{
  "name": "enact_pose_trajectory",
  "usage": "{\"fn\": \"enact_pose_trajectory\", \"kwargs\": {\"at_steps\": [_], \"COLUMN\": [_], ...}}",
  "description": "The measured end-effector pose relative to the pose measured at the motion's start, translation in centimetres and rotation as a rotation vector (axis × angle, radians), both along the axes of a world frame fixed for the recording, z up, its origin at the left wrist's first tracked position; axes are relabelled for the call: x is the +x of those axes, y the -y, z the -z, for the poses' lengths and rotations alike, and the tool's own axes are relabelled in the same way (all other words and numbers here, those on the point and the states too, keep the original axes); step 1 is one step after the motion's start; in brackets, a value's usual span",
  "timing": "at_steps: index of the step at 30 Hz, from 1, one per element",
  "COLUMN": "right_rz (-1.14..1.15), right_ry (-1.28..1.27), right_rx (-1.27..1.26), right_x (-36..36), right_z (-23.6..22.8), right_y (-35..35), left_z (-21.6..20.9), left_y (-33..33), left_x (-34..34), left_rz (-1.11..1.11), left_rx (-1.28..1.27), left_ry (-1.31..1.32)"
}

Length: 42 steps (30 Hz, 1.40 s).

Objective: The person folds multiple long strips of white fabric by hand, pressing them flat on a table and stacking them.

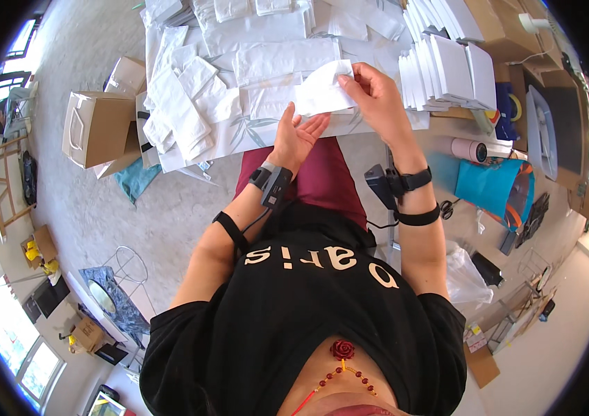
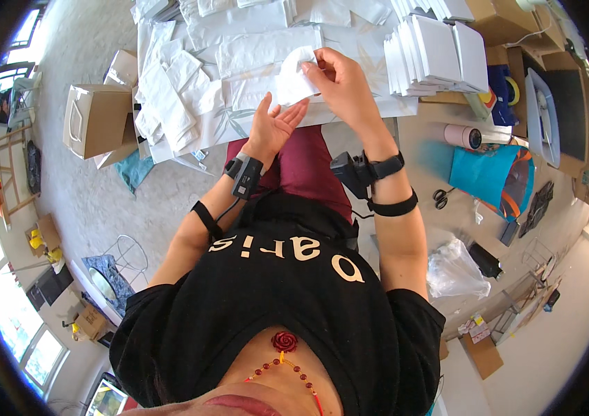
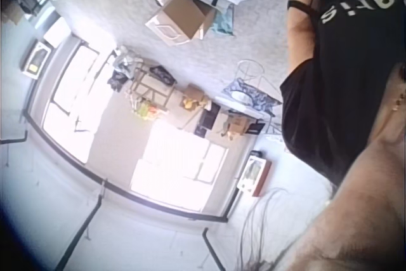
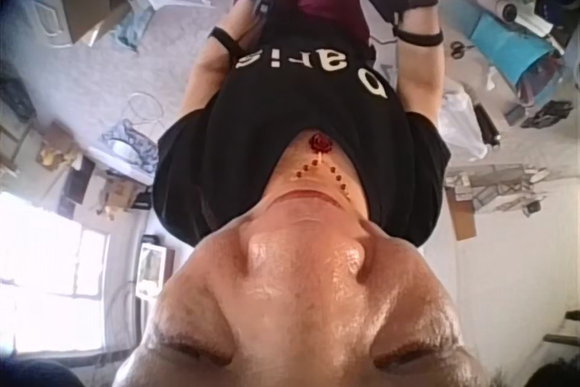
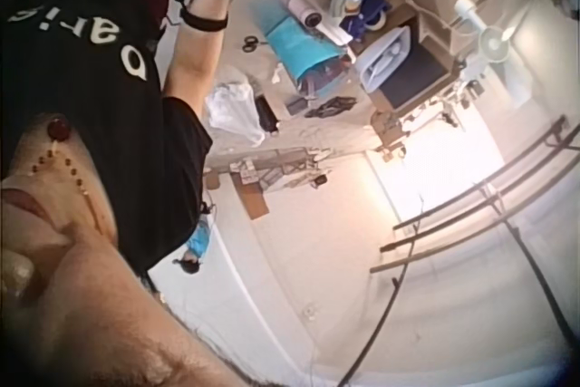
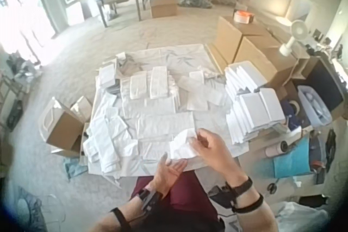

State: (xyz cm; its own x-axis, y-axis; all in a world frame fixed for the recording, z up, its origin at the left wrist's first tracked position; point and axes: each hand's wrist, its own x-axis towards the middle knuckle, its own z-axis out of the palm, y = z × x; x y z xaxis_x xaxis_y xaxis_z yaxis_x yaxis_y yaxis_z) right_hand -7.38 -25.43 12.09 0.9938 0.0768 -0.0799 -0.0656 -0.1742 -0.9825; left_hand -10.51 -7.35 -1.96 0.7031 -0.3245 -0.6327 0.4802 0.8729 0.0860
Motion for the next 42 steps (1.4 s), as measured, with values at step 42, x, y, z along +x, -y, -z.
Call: {"fn": "enact_pose_trajectory", "kwargs": {"at_steps": [42], "right_rz": [0.543], "right_ry": [0.014], "right_rx": [-0.877], "right_x": [-2.0], "right_z": [14.9], "right_y": [9.3], "left_z": [3.0], "left_y": [-1.0], "left_x": [5.9], "left_rz": [0.187], "left_rx": [1.516], "left_ry": [0.613]}}
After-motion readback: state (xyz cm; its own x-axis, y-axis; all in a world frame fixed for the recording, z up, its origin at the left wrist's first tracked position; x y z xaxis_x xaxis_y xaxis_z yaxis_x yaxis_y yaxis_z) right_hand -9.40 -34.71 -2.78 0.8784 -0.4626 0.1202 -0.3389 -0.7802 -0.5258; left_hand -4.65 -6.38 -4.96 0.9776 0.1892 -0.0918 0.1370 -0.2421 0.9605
